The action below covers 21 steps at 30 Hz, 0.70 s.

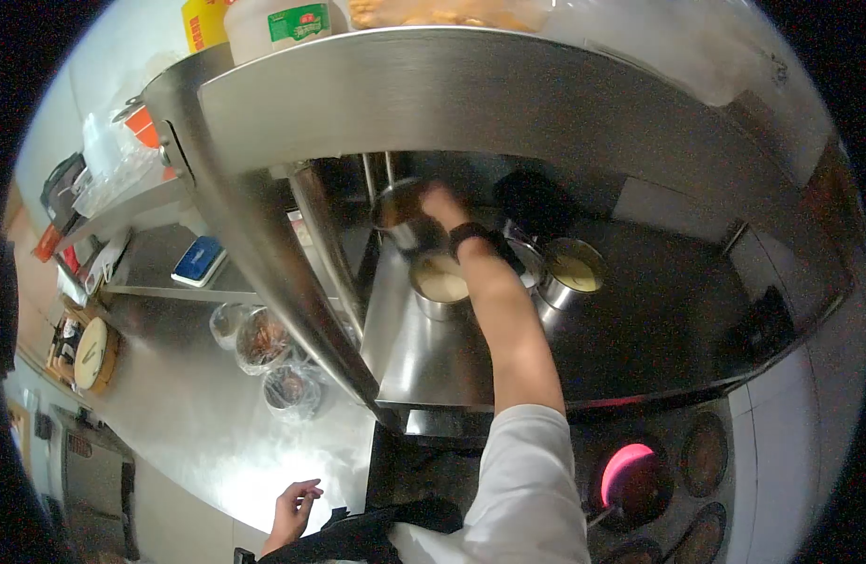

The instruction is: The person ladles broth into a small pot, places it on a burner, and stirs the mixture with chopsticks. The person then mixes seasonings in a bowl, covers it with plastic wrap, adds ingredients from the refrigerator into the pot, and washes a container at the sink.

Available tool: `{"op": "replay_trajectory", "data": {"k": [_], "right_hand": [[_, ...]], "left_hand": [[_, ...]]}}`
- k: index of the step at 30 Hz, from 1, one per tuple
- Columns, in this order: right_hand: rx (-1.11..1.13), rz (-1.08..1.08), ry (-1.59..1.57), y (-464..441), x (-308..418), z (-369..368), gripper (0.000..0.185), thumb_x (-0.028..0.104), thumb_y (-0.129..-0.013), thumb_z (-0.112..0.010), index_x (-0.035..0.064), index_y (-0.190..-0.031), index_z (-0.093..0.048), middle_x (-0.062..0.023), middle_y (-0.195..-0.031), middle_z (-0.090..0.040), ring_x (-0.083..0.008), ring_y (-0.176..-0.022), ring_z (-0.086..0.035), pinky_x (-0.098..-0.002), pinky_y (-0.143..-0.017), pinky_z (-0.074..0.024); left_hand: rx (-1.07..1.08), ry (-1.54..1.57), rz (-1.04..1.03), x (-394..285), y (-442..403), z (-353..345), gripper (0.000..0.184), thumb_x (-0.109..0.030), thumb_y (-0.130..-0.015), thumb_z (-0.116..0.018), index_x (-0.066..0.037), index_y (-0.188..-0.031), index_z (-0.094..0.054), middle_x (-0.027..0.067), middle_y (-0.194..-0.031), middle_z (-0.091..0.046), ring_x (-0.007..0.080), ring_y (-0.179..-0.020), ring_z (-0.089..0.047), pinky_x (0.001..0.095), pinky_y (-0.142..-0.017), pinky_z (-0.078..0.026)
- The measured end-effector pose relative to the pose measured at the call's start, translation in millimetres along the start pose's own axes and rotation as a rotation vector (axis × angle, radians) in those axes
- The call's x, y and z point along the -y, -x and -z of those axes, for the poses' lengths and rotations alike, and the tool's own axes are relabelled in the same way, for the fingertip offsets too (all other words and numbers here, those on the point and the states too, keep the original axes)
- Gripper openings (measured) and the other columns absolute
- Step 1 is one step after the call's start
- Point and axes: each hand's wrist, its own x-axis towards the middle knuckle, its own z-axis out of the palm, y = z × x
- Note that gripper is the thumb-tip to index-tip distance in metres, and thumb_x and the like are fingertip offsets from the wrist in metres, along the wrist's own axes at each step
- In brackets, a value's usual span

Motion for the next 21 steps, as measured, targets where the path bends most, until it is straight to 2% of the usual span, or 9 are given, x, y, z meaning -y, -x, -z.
{"op": "replay_trajectory", "data": {"k": [2, 4, 6, 8, 12, 15, 17, 18, 21], "right_hand": [[-0.378, 0.101, -0.070, 7.9, 5.1, 10.1, 0.031, 0.021, -0.077, -0.052, -0.0065, -0.091, -0.055, -0.0251, -0.087, -0.057, -0.0337, -0.079, -0.059, -0.0404, -0.064, -0.0464], [-0.240, -0.062, -0.176, -2.6, -11.9, 43.1, 0.033, 0.021, -0.078, -0.050, -0.0059, -0.098, -0.050, -0.0155, -0.076, -0.059, -0.0272, -0.063, -0.058, -0.0373, -0.052, -0.0443], [-0.071, 0.120, -0.276, 35.4, -20.5, 91.1, 0.033, 0.023, -0.079, -0.050, -0.0024, -0.100, -0.047, -0.0057, -0.067, -0.053, -0.0154, -0.051, -0.048, -0.0279, -0.043, -0.0366], [0.128, 0.066, -0.443, 97.9, -11.2, 144.2, 0.027, 0.024, -0.081, -0.049, 0.0014, -0.096, -0.049, 0.0016, -0.059, -0.044, -0.0059, -0.044, -0.037, -0.0200, -0.037, -0.0277], [0.258, 0.030, -0.466, 195.9, -14.1, 159.5, 0.007, 0.015, -0.082, -0.046, 0.0090, -0.080, -0.045, 0.0052, -0.055, -0.036, -0.0024, -0.043, -0.033, -0.0176, -0.036, -0.0248], [0.572, 0.021, -0.600, 250.6, -17.7, 145.5, 0.008, 0.014, -0.083, -0.047, 0.0072, -0.079, -0.045, 0.0054, -0.058, -0.040, -0.0023, -0.046, -0.036, -0.0166, -0.039, -0.0287], [0.672, 0.103, -0.597, 281.4, -21.0, 112.2, 0.005, 0.011, -0.083, -0.047, 0.0070, -0.080, -0.045, 0.0052, -0.059, -0.042, -0.0017, -0.047, -0.038, -0.0158, -0.040, -0.0302], [0.700, 0.182, -0.538, 289.2, -22.2, 96.1, 0.003, 0.009, -0.082, -0.046, 0.0063, -0.081, -0.045, 0.0049, -0.060, -0.044, -0.0017, -0.048, -0.040, -0.0159, -0.041, -0.0313], [0.849, 0.009, -0.509, 288.3, -4.3, 108.3, 0.014, 0.016, -0.086, -0.043, 0.0053, -0.081, -0.051, 0.0013, -0.059, -0.049, -0.0045, -0.050, -0.045, -0.0183, -0.042, -0.0358]], "left_hand": [[0.026, 0.006, -0.030, -9.3, -7.4, 1.1, 0.023, 0.000, -0.082, -0.047, -0.004, -0.102, -0.056, 0.0088, -0.083, -0.059, 0.0149, -0.077, -0.058, 0.0260, -0.067, -0.046], [0.073, 0.021, -0.083, -23.2, -15.3, 1.0, 0.024, 0.001, -0.081, -0.047, -0.003, -0.103, -0.055, 0.0074, -0.084, -0.059, 0.0142, -0.078, -0.057, 0.0253, -0.068, -0.046], [0.139, 0.129, -0.143, -35.4, -24.0, -0.4, 0.023, -0.001, -0.083, -0.047, -0.003, -0.106, -0.053, 0.0064, -0.088, -0.058, 0.0124, -0.082, -0.056, 0.0246, -0.072, -0.045], [0.225, 0.338, -0.156, -51.6, -33.7, -4.7, 0.023, -0.005, -0.085, -0.047, 0.000, -0.107, -0.052, 0.0064, -0.091, -0.058, 0.0127, -0.087, -0.055, 0.0240, -0.076, -0.043], [0.466, 0.516, -0.141, -111.4, -49.9, -18.8, 0.036, -0.009, -0.086, -0.045, -0.002, -0.121, -0.039, 0.0085, -0.110, -0.051, 0.0164, -0.101, -0.050, 0.0275, -0.083, -0.041], [0.537, 0.812, -0.128, -135.4, -57.3, -52.3, 0.046, -0.017, -0.085, -0.049, -0.006, -0.126, -0.030, 0.0076, -0.117, -0.047, 0.0178, -0.099, -0.052, 0.0279, -0.084, -0.043], [0.809, 1.281, 0.065, -137.6, -61.6, -70.8, 0.057, -0.022, -0.082, -0.054, -0.006, -0.128, -0.024, 0.0099, -0.121, -0.042, 0.0207, -0.102, -0.050, 0.0310, -0.086, -0.043], [0.810, 1.280, 0.066, -136.7, -63.5, -74.8, 0.057, -0.022, -0.082, -0.054, -0.006, -0.128, -0.024, 0.0099, -0.121, -0.042, 0.0207, -0.102, -0.050, 0.0310, -0.086, -0.043], [0.743, 1.156, 0.361, -131.3, -60.8, -81.4, 0.055, -0.017, -0.082, -0.052, -0.003, -0.126, -0.021, 0.0147, -0.123, -0.034, 0.0246, -0.113, -0.040, 0.0379, -0.089, -0.042]]}}
